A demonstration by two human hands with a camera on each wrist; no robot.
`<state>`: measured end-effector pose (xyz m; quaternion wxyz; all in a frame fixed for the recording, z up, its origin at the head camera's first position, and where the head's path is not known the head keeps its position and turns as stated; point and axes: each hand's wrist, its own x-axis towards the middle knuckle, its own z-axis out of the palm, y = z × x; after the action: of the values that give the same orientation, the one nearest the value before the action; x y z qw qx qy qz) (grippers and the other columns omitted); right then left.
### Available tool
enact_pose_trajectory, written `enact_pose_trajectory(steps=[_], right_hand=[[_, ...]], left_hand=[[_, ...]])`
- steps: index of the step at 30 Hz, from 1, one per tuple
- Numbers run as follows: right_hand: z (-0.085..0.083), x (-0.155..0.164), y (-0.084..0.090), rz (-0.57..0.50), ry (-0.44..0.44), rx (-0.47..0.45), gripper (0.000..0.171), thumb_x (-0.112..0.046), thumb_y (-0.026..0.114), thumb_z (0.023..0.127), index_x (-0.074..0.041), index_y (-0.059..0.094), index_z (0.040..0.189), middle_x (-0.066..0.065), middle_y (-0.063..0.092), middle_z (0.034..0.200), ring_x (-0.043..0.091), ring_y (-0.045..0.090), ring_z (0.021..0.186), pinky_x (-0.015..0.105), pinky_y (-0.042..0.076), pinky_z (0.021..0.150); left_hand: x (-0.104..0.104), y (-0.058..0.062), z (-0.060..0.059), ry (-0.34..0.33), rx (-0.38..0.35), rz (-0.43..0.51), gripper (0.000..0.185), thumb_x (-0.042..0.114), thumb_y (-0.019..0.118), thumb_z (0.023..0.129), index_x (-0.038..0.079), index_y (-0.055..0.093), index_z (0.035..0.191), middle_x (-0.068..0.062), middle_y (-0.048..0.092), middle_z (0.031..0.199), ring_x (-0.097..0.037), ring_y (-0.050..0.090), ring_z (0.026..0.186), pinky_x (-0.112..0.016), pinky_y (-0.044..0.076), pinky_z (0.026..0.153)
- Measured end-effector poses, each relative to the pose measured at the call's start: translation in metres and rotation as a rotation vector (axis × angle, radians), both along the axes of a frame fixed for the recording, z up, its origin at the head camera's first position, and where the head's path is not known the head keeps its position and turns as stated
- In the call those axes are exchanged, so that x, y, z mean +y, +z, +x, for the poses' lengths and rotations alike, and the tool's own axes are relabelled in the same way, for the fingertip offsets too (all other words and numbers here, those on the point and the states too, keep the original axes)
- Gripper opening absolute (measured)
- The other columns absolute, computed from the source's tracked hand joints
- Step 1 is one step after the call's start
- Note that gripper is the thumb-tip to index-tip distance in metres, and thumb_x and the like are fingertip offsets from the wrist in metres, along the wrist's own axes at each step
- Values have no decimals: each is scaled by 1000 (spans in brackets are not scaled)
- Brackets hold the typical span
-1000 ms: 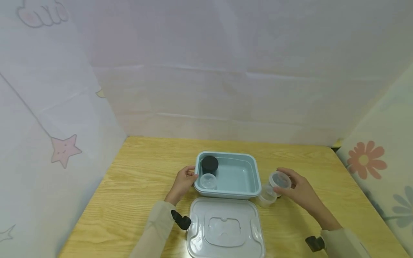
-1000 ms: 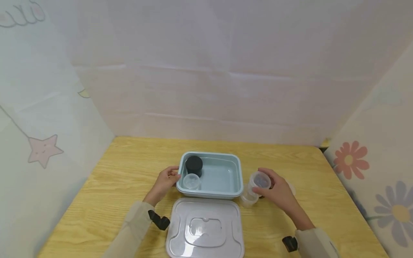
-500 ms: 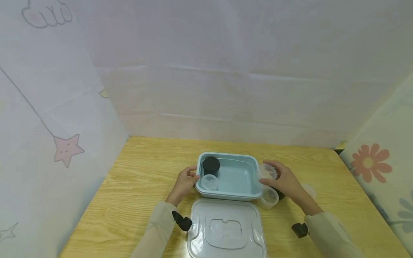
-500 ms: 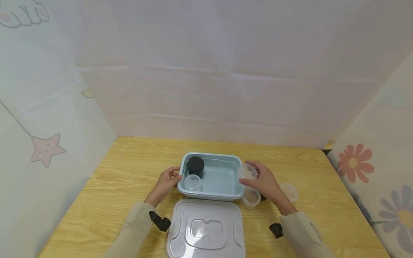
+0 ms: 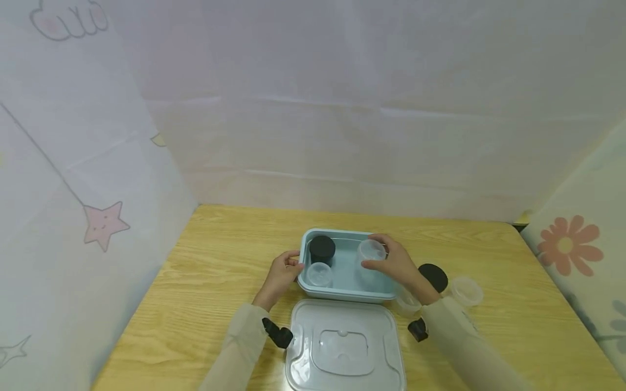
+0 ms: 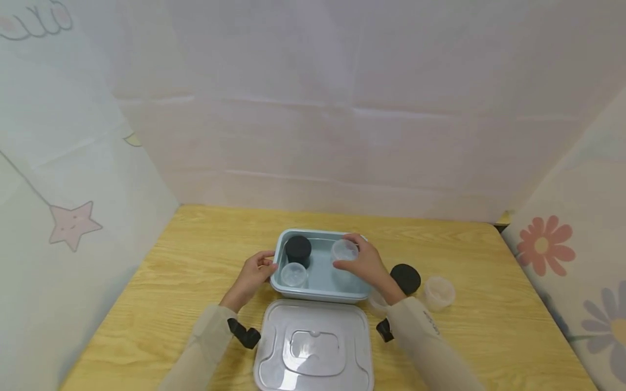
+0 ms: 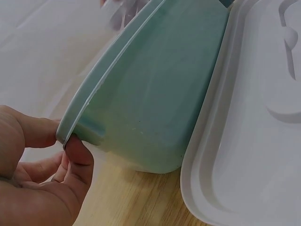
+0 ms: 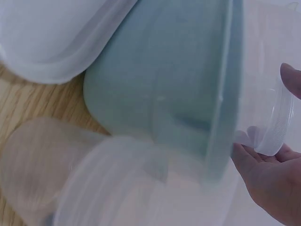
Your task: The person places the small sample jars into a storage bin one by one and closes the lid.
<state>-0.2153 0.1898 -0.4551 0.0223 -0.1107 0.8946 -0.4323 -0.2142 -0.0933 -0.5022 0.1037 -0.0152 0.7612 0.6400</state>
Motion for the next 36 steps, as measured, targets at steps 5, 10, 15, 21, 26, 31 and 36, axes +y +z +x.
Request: enact_pose_trajectory(steps=[5,10,15,21,26,31,36], right_hand=[[-13,-18,-9,-13,11,0,64,-15,79,77,2,48,131,23,51,132,39,47,122,55,36,104],[-23,-32,-16,1,4,-27,62,-14,78,76,4,49,127,25,52,130,40,46,124,54,36,104],[-29,-41,-25,16,-10,-92,64,-16,77,78,1,46,131,23,47,137,40,41,130,54,38,103],[-35,-47,-38,-1,-12,-102,68,-14,78,75,3,44,132,23,47,137,39,43,128,53,37,104],[-39,-48,-44,10,-15,-87,68,-14,79,74,2,45,131,23,48,136,40,44,127,54,37,104],[-39,-47,-44,21,-17,-66,67,-13,80,74,3,47,130,23,50,134,39,46,125,54,37,104],[-40,-48,-48,55,11,-28,67,-15,81,73,2,48,129,22,53,132,39,49,122,53,39,102]], left_hand=[[0,-2,-2,5,-16,2,39,7,55,95,1,50,133,-8,53,95,-12,54,76,-25,51,66],[0,-1,-2,3,-21,-5,39,8,55,95,1,50,133,-8,53,95,-13,54,76,-26,51,66],[1,2,-1,3,-19,-17,39,8,55,95,1,50,133,-9,53,96,-13,54,76,-26,51,67],[1,2,-1,8,-19,-15,39,8,55,95,0,49,133,-8,53,95,-13,53,75,-25,51,66],[2,2,-2,7,-9,-15,39,8,55,95,0,49,133,-7,52,94,-13,52,75,-27,51,67],[4,2,-5,-9,-9,-10,40,7,54,95,-1,48,133,-6,50,92,-13,51,74,-31,51,69],[2,2,-1,6,-28,-3,40,7,54,95,-2,48,133,-7,51,93,-13,52,74,-28,51,67]])
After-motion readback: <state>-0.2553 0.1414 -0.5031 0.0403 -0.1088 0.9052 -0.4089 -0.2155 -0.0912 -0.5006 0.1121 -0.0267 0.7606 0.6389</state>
